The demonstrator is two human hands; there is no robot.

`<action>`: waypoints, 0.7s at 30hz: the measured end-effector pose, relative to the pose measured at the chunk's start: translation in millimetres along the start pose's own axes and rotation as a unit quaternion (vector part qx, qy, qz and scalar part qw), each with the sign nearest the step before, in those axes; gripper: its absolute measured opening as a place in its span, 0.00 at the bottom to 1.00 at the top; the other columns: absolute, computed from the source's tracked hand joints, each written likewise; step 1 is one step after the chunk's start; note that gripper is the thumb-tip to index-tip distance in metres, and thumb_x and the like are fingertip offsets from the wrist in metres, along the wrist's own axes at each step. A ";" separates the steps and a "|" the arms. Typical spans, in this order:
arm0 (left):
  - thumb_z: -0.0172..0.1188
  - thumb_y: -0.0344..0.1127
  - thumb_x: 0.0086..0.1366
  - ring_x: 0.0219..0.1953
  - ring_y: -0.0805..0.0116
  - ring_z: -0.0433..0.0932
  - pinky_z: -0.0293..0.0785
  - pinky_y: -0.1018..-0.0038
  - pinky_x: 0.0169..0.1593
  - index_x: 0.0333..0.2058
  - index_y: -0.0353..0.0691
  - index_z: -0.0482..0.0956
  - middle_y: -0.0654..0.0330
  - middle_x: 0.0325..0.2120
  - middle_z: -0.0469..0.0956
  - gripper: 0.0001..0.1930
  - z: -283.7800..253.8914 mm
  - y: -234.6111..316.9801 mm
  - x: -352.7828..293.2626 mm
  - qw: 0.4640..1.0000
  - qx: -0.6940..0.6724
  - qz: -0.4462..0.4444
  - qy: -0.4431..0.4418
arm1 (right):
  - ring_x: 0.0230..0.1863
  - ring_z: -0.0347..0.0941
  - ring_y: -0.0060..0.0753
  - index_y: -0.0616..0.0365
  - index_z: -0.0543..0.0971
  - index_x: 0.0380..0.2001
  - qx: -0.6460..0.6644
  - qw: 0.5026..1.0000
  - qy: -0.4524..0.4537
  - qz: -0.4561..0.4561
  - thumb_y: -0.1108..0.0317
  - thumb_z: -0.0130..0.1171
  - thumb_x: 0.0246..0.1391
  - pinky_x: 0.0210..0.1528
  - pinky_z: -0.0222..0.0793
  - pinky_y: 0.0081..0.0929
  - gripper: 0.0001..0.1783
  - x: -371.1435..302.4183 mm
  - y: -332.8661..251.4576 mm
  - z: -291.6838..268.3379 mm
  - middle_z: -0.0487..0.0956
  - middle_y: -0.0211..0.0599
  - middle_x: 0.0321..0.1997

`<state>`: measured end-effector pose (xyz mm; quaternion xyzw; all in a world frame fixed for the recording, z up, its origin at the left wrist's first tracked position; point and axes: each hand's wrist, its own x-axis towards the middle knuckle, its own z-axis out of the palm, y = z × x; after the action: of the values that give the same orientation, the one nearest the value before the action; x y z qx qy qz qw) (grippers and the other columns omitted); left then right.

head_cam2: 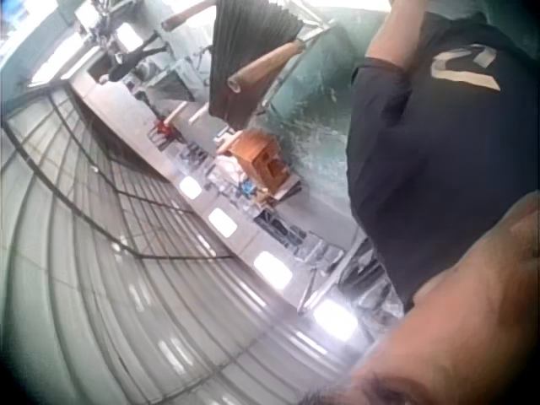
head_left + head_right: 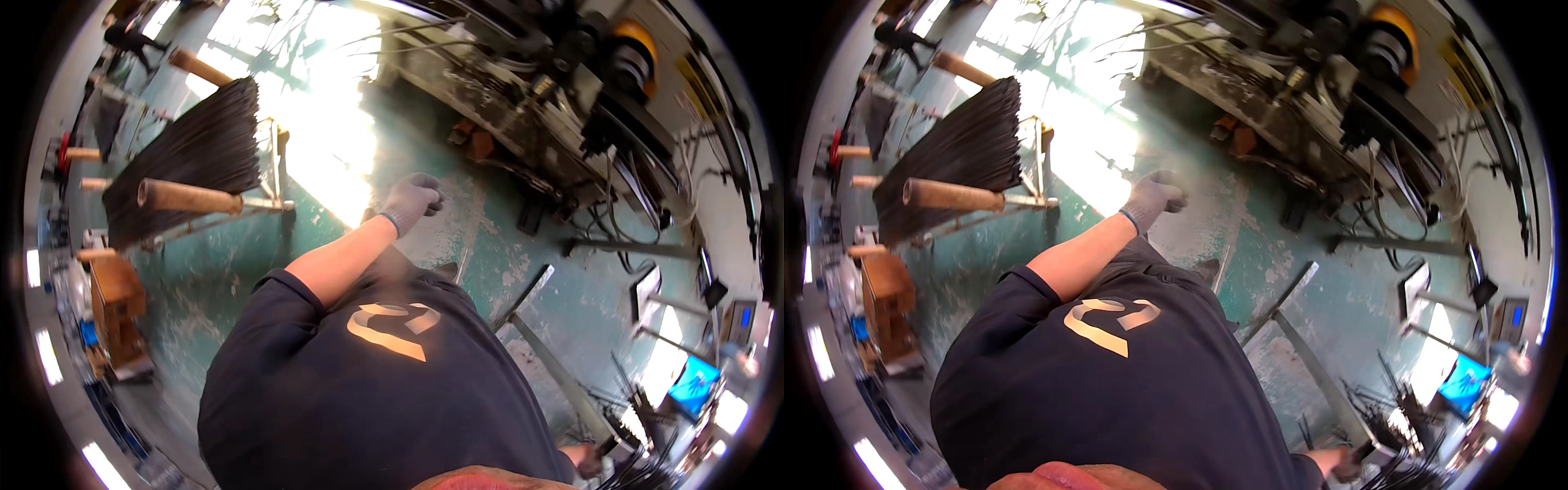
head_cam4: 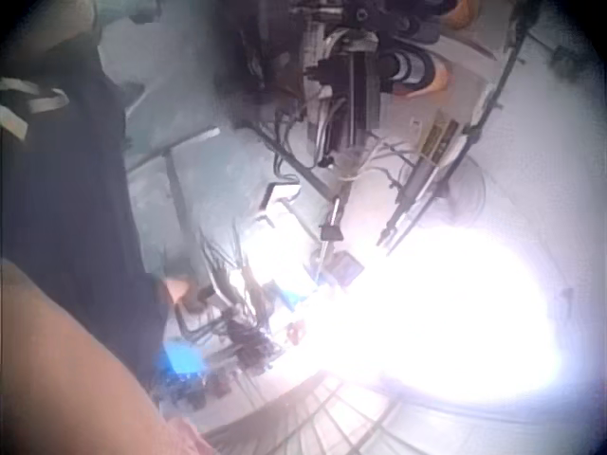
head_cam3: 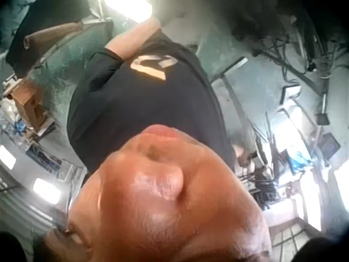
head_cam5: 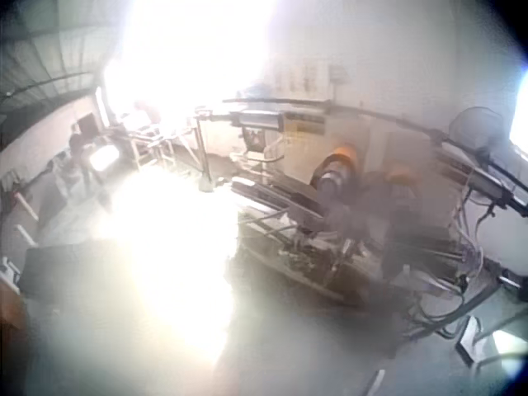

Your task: The person repeatedly picks up bundles of long metal rods from a stack, feeds them into a yellow bending machine, and removes the bent rods to place them on a nearby rack. The process is continuous and repetitive throughout the clip.

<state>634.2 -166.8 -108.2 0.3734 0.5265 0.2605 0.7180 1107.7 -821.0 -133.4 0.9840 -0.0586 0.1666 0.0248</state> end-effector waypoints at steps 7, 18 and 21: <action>0.65 0.27 0.58 0.39 0.71 0.80 0.76 0.75 0.46 0.47 0.34 0.81 0.59 0.37 0.84 0.16 -258.4 49.1 15.4 0.941 0.050 0.230 0.241 | 0.54 0.80 0.54 0.57 0.85 0.45 -0.082 0.872 -0.437 -0.204 0.50 0.53 0.62 0.54 0.75 0.48 0.23 -268.7 -243.2 49.6 0.86 0.51 0.47; 0.59 0.46 0.62 0.51 0.51 0.82 0.76 0.61 0.57 0.51 0.48 0.83 0.51 0.45 0.85 0.20 -677.0 200.0 -131.1 0.589 0.442 0.116 0.667 | 0.56 0.79 0.51 0.55 0.76 0.60 0.192 0.622 -0.392 -0.650 0.53 0.63 0.56 0.59 0.73 0.40 0.31 -586.5 -737.8 -183.0 0.83 0.50 0.53; 0.60 0.48 0.62 0.51 0.51 0.82 0.76 0.61 0.56 0.50 0.49 0.83 0.52 0.46 0.85 0.20 -695.9 188.3 -133.1 0.659 0.411 0.058 0.627 | 0.59 0.77 0.51 0.55 0.75 0.61 0.208 0.489 -0.380 -0.757 0.52 0.67 0.53 0.62 0.70 0.40 0.34 -699.2 -786.5 -211.0 0.80 0.51 0.57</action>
<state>-64.9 23.5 3.1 0.4085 0.8826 0.2314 -0.0260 480.6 48.4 -188.7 0.5938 0.7416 -0.2992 -0.0886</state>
